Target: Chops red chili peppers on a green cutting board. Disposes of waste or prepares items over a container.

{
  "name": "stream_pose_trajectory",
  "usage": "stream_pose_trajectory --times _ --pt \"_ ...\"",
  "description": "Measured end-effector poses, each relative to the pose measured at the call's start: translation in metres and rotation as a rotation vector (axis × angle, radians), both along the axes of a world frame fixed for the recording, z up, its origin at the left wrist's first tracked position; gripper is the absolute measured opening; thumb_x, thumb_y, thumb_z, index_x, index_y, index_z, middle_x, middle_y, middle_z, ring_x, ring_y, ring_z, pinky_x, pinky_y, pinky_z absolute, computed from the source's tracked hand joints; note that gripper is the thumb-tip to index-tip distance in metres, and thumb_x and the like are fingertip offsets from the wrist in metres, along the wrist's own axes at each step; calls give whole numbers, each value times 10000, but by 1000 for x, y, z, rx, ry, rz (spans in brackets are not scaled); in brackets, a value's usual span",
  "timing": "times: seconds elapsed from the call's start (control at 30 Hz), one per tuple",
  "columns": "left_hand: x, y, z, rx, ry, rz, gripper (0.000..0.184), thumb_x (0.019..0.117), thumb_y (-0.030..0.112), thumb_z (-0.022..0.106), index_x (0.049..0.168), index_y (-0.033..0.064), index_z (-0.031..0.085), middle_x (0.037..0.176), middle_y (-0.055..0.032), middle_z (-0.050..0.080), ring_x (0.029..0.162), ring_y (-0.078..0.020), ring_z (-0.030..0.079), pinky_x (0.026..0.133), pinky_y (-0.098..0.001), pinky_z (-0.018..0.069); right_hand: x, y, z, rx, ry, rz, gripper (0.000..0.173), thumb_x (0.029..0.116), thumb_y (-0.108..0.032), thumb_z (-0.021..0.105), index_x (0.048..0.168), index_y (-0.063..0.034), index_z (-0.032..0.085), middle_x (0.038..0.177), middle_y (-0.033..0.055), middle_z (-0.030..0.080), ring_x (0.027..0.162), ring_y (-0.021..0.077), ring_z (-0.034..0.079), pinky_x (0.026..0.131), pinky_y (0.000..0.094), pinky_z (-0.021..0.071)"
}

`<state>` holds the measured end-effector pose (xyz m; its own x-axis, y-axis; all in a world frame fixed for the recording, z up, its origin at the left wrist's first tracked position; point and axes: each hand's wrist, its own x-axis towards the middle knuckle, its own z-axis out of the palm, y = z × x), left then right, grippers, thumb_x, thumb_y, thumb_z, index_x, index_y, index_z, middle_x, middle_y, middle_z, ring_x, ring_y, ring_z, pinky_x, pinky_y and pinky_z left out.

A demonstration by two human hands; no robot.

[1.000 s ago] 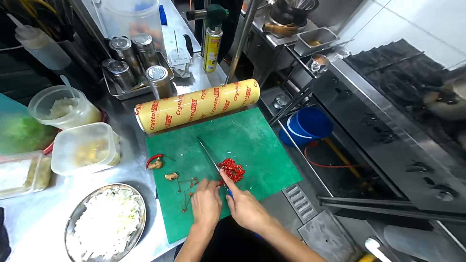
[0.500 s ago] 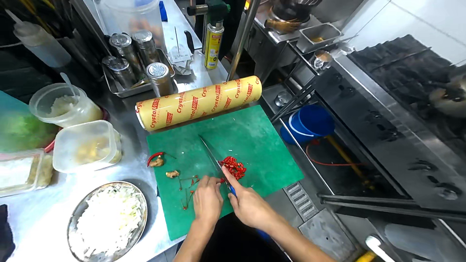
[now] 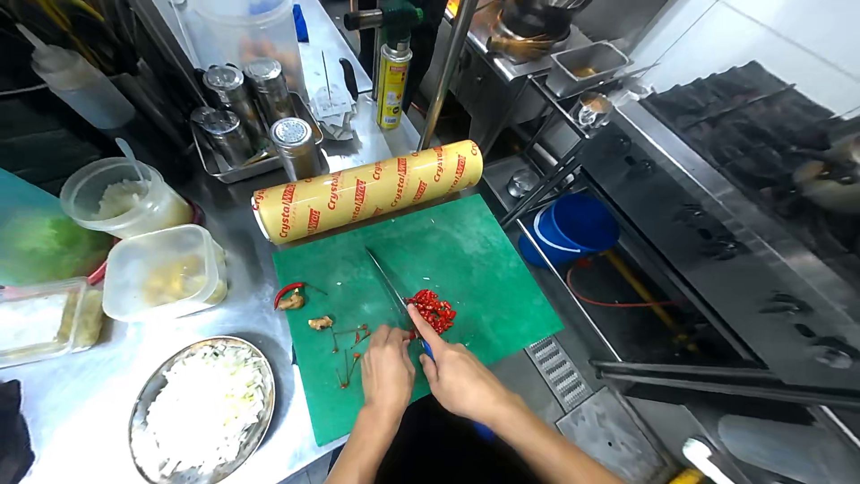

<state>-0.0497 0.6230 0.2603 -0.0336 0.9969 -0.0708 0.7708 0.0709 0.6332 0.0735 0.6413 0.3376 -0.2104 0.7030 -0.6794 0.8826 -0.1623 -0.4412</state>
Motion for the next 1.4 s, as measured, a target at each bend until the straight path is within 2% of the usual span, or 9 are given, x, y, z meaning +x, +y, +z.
stream_pose_trajectory --times 0.13,0.27,0.33,0.5,0.67,0.83,1.0,1.23,1.4 --pt "1 0 0 -37 1 11 141 970 123 646 1012 72 770 984 -92 711 915 -254 710 816 -439 599 -3 -2 -17 32 8 -27 721 1098 -229 420 1655 -391 -8 1068 168 705 931 307 707 896 474 562" --pt "0 2 -1 3 -18 29 109 959 140 684 963 67 765 941 -95 712 881 -256 713 793 -445 600 -1 1 0 -5 2 4 717 1103 -248 411 1655 -379 -28 1082 170 694 927 299 700 888 463 559" --pt "0 1 -2 12 -22 32 97 952 137 695 946 67 762 926 -94 709 863 -256 712 773 -446 602 -3 -5 -9 28 12 -12 711 1099 -236 421 1660 -363 2 1096 167 701 944 300 708 904 461 561" --pt "-1 5 1 -4 -15 18 136 964 86 641 1005 61 768 970 -105 709 911 -264 709 815 -439 599 -5 4 -10 20 3 6 720 1105 -242 415 1653 -390 -28 1080 169 697 941 309 702 900 472 558" --pt "-3 6 3 -35 -27 20 124 963 98 654 1000 71 769 1000 -96 721 925 -260 713 828 -445 598 -8 4 -20 40 13 -21 720 1103 -237 424 1654 -388 -13 1078 168 700 936 307 707 894 473 563" --pt "-4 8 5 -45 -24 26 117 975 132 665 1001 68 760 974 -95 722 904 -256 715 823 -445 596 -3 7 5 -29 0 14 725 1105 -247 412 1650 -395 -43 1118 175 685 948 301 698 893 469 559" --pt "-3 9 6 -63 -22 30 115 973 128 666 999 70 762 974 -98 718 912 -258 712 826 -447 594 -8 1 -19 44 1 -13 716 1098 -228 427 1658 -374 6 1091 168 702 955 308 707 917 472 557" --pt "-1 10 9 -128 -10 51 145 989 157 649 1015 60 753 1024 -115 711 954 -273 705 856 -453 586 -4 7 0 -19 17 -1 733 1098 -240 432 1651 -397 -23 1124 171 686 946 296 700 895 468 559" --pt "-2 10 6 -106 -6 57 141 986 155 651 999 55 751 991 -115 708 925 -271 706 828 -452 592 -10 2 -16 25 21 -34 731 1092 -222 441 1658 -373 4 1132 166 697 970 299 707 919 463 557"
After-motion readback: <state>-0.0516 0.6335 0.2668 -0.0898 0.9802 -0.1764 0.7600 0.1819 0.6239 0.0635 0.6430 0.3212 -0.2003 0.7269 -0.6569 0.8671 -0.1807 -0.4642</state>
